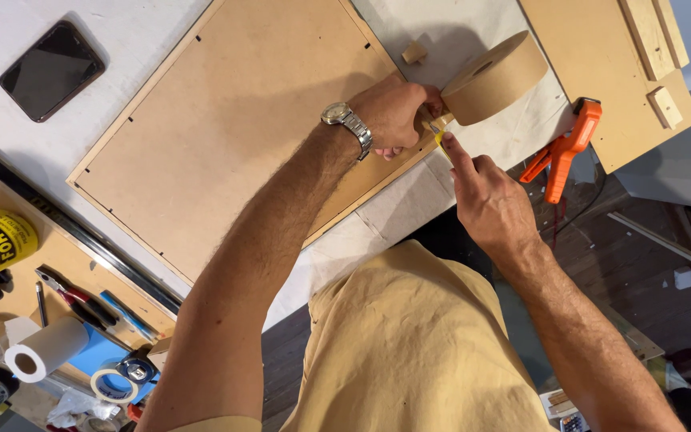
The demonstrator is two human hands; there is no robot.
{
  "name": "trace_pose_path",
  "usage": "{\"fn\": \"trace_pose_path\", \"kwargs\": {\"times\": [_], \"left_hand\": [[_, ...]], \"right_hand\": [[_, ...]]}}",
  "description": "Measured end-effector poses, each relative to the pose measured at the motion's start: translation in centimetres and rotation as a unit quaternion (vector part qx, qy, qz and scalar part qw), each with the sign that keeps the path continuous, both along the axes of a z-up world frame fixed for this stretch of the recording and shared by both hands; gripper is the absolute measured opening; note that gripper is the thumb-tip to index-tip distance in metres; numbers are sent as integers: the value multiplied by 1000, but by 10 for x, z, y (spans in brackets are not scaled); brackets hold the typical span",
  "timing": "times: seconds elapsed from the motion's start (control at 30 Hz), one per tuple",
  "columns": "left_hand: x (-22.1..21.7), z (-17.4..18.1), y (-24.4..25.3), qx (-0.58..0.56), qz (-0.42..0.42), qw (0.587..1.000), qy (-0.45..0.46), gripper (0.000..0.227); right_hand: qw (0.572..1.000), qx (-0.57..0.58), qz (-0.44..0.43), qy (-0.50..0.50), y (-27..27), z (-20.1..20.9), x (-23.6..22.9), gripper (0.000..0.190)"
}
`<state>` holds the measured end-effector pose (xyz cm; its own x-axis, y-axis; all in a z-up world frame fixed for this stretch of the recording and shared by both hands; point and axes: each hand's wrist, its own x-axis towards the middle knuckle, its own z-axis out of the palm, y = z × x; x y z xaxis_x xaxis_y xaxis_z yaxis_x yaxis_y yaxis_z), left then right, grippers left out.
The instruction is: Applying and cutting brown packing tape on a wooden board at a workbench
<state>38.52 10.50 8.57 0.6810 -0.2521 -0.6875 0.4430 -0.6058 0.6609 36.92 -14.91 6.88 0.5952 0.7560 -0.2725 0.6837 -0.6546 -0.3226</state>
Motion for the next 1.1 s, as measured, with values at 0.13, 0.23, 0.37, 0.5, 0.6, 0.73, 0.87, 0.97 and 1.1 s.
{"fn": "trace_pose_path", "kwargs": {"times": [0.13,0.23,0.37,0.5,0.6,0.73,0.87,0.97,1.1], "left_hand": [[0,3,1,2,5,1000,11,58],[-2,4,1,-7,5,1000,1,51],[0,3,1,-9,5,1000,-4,44],[1,6,1,-18,19,999,19,42],[2,2,0,-21,26,999,33,39],[1,2,1,-19,10,1000,11,42],[2,6,0,-12,19,1000,18,36],[2,3,0,-8,21,1000,13,36],[2,5,-1,-7,32,999,20,38]], "right_hand": [[1000,-7,-3,4,-1,-3,-2,63],[999,-12,-12,36,-1,-7,-3,72],[997,-46,-23,59,2,-3,1,67],[997,-49,-18,54,2,-2,2,62],[997,-54,-20,59,2,-1,3,62],[996,-62,-20,59,0,-2,2,63],[997,-60,-12,52,-3,0,1,67],[996,-62,-24,60,-3,3,1,61],[995,-73,-22,65,-8,-2,-2,64]]}}
